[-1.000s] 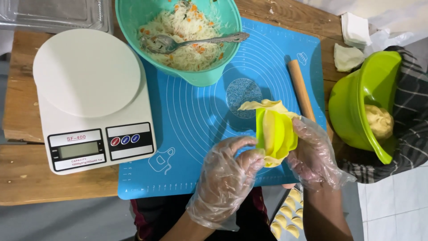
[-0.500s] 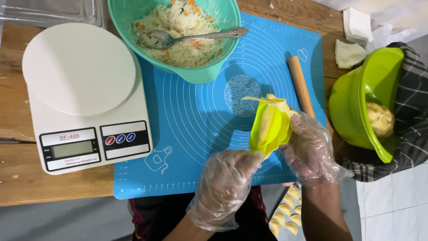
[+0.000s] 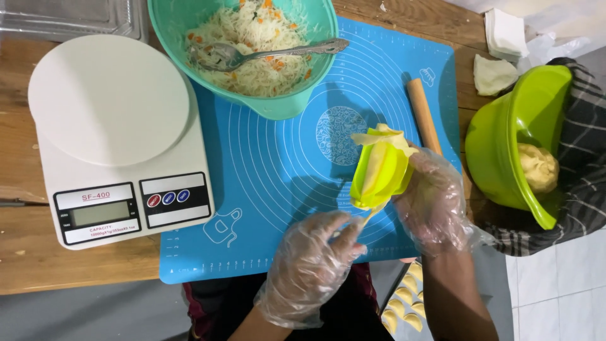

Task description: The person is using a plastic mold to shape and fill pastels on a silicone mat.

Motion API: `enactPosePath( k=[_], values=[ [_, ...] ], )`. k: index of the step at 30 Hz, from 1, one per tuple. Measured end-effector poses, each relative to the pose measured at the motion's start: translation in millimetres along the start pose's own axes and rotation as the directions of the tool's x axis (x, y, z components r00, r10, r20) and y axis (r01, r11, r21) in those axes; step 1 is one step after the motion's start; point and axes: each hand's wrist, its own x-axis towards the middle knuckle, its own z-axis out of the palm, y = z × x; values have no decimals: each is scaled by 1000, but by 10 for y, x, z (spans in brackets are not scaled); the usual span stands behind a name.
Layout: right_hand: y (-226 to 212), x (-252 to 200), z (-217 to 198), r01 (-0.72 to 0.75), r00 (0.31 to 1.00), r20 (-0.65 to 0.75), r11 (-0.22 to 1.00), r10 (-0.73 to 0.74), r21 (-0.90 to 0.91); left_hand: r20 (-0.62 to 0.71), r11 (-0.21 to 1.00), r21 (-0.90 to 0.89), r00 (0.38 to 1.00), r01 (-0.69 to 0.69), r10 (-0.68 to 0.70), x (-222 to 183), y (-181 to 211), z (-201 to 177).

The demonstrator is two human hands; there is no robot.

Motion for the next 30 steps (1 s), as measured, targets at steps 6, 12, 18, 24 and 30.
enactPosePath(
  k=[6,12,18,24,30],
  values=[
    [-122,-177,353,26,999,-36,999,-28,-39,129,862,-195,884,467,-449,487,99,-236],
    [108,-178,350,236,965,141,967,-221,-97,561,269,-330,418,905,-715,971,44,-240],
    [274,159,75,310,905,363,929,-223,-202,489,171,-214,257,962,-833,945,-35,-7],
    [40,43,394,312,950,196,798,-245,-516,444,159,-226,247,961,-861,1003,36,104],
    [-13,200,350,382,904,219,461,-367,-801,507,3,17,-6,1000,-862,1053,46,256]
  ],
)
